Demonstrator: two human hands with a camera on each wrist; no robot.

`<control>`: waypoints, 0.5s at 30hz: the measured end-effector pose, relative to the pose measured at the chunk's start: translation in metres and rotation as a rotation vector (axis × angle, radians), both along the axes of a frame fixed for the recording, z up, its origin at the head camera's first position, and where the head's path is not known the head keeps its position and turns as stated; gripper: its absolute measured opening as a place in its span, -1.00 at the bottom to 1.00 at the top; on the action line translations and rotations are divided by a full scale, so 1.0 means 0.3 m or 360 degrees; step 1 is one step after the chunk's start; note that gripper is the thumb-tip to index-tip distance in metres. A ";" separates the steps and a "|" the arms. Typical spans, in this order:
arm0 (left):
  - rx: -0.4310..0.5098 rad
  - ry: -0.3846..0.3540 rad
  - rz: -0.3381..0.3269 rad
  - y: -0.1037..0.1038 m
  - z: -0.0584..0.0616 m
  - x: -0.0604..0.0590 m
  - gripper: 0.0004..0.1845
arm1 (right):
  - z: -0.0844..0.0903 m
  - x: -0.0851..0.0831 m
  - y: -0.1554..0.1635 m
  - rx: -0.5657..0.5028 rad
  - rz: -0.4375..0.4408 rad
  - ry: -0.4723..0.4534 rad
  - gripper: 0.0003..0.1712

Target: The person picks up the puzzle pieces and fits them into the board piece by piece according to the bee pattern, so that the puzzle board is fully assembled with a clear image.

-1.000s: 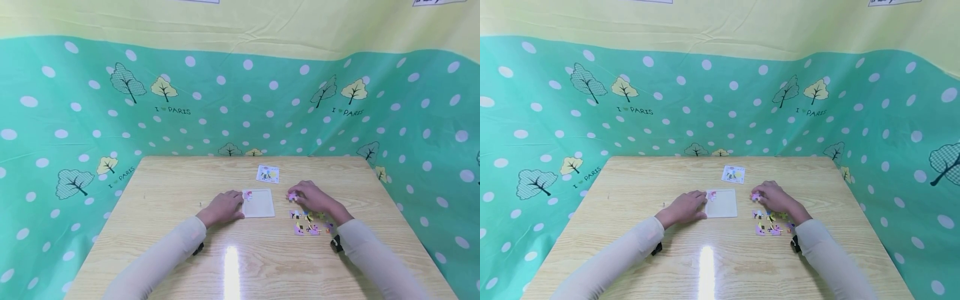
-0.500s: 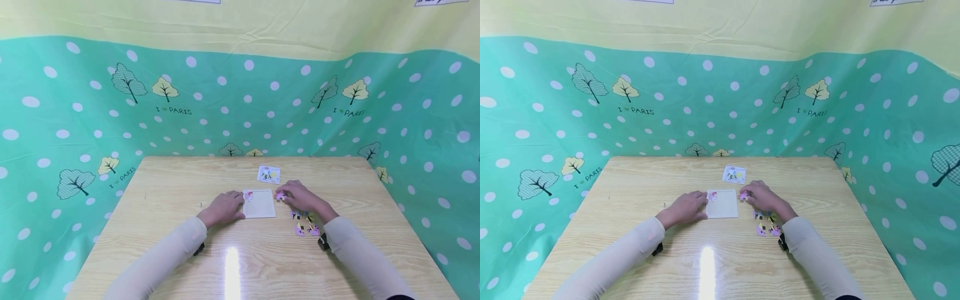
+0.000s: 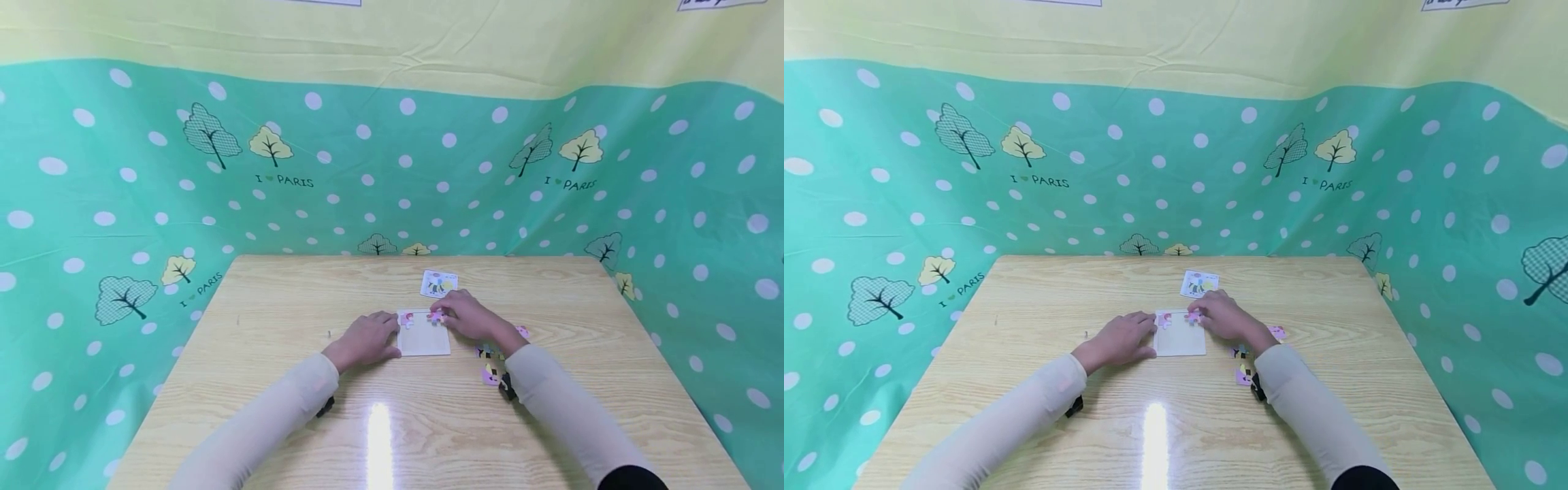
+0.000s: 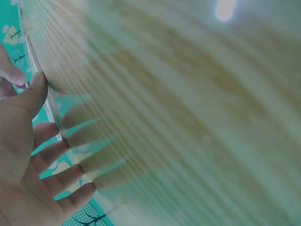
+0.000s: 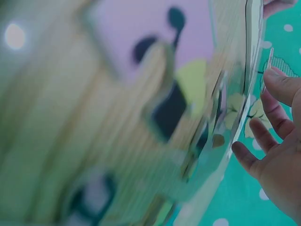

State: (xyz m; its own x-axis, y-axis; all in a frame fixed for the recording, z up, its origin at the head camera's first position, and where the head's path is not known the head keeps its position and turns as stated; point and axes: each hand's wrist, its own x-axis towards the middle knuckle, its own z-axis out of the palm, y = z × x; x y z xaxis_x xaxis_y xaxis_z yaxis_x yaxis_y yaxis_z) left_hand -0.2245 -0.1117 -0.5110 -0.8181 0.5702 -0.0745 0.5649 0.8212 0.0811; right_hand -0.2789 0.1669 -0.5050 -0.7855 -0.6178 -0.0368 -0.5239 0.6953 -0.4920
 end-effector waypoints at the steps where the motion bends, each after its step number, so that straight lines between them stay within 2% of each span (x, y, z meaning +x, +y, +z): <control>1: 0.0001 -0.0004 0.0001 0.000 0.000 -0.001 -0.37 | 0.001 -0.001 -0.009 0.0005 0.0008 0.0004 -0.61; 8: -0.0014 -0.0004 -0.0005 -0.001 -0.005 -0.004 -0.35 | 0.002 -0.003 -0.066 0.0050 0.0052 0.0034 -0.60; 15: -0.0025 0.0002 -0.0005 -0.001 -0.009 -0.007 -0.35 | -0.004 -0.002 -0.114 0.0141 0.0021 0.0039 -0.61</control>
